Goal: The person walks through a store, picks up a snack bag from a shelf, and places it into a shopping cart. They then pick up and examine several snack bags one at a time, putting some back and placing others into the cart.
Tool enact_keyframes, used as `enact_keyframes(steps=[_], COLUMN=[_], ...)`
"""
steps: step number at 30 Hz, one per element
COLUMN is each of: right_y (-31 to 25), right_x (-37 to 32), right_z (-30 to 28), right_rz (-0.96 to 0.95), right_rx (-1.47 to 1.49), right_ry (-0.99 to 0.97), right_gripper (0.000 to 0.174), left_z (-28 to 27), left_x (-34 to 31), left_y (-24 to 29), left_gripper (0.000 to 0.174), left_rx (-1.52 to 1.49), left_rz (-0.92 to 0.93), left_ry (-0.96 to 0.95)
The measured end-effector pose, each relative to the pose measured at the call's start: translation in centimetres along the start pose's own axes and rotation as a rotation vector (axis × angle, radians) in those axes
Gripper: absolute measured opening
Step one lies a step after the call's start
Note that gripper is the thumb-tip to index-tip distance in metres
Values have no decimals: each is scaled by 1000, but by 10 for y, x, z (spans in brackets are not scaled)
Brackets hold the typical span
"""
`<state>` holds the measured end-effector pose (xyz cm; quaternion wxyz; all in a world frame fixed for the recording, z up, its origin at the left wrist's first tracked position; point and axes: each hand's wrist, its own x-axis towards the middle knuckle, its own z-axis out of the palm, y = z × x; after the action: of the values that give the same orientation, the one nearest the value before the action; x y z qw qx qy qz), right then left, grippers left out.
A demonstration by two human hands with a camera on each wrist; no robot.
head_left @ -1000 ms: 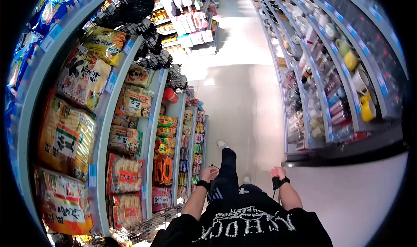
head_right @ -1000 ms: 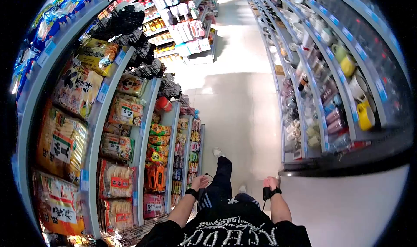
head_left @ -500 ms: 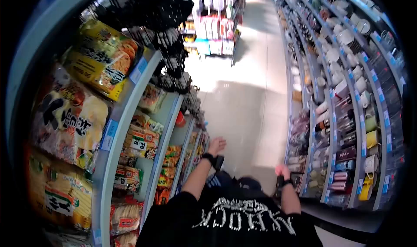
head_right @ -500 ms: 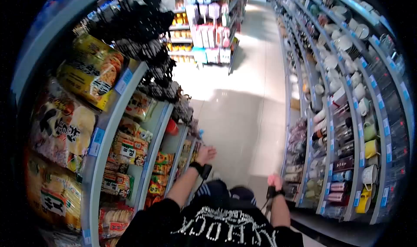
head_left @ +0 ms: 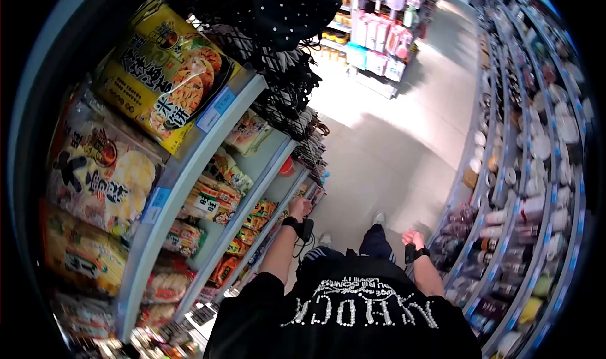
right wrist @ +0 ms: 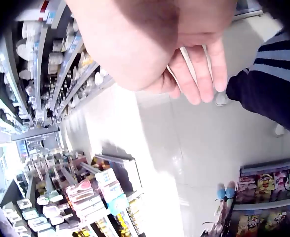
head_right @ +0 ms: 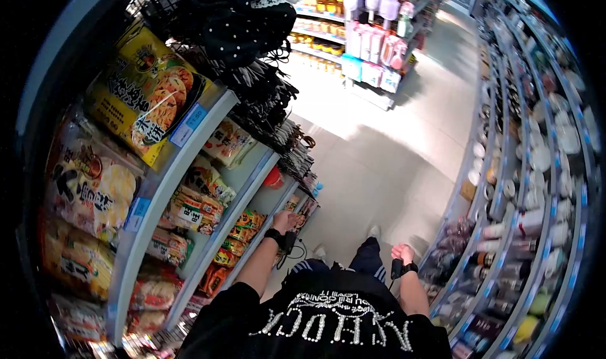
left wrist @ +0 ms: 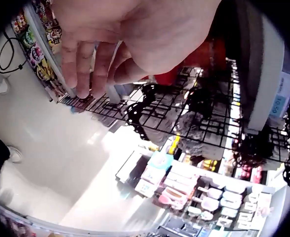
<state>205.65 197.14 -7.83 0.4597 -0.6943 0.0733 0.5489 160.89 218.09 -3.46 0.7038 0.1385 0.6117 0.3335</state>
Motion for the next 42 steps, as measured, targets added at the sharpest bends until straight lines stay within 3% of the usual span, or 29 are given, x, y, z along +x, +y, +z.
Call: enact_keyframes(steps=[2, 4, 6, 9, 11, 16, 22, 24, 26, 27, 29, 30, 32, 36, 42], right_y=[-38, -85, -124, -141, -181, -192, -181, -187, -195, -200, -208, -208, -209, -221, -217], right_x=[27, 53, 78, 211, 165, 178, 187, 182, 176, 173, 169, 184, 188, 199, 253], right_z=[3, 14, 27, 17, 49, 86, 88, 82, 67, 64, 52, 43, 24, -18, -51], right_rz=[-30, 33, -47, 18, -95, -62, -32, -36, -9, 6, -48, -6, -3, -2, -36], right_rx=[-74, -139, -92, -101, -241, -324, -396, -488, -442, -401, -373, -336, -320, -299, -449], right_ry=[-68, -84, -116, -264, -282, -349, -406, -419, -391, -381, -367, -356, -332, -209, -274], right_gripper=[34, 34, 32, 36, 30, 28, 30, 31, 31, 31, 33, 33, 32, 30, 35], left_z=[22, 33, 46, 86, 106, 108, 94, 103, 98, 93, 76, 70, 68, 81, 86], left_x=[-19, -12, -4, -45, -62, -80, -124, -147, -148, -141, -129, -127, -118, -115, -114], left_y=[20, 15, 14, 22, 24, 35, 130, 168, 192, 197, 209, 213, 210, 204, 199], left_gripper=[17, 14, 14, 17, 22, 15, 15, 15, 16, 16, 20, 20, 23, 26, 23], left_rx=[-133, -227, -189, -190, -215, -265, 8, 112, 332, 329, 630, 642, 875, 1031, 1147], left_rz=[57, 135, 104, 175, 192, 311, 804, 851, 1139, 1132, 955, 952, 543, 519, 581], left_ry=[119, 151, 139, 175, 172, 211, 428, 554, 681, 695, 979, 990, 1001, 1130, 1252])
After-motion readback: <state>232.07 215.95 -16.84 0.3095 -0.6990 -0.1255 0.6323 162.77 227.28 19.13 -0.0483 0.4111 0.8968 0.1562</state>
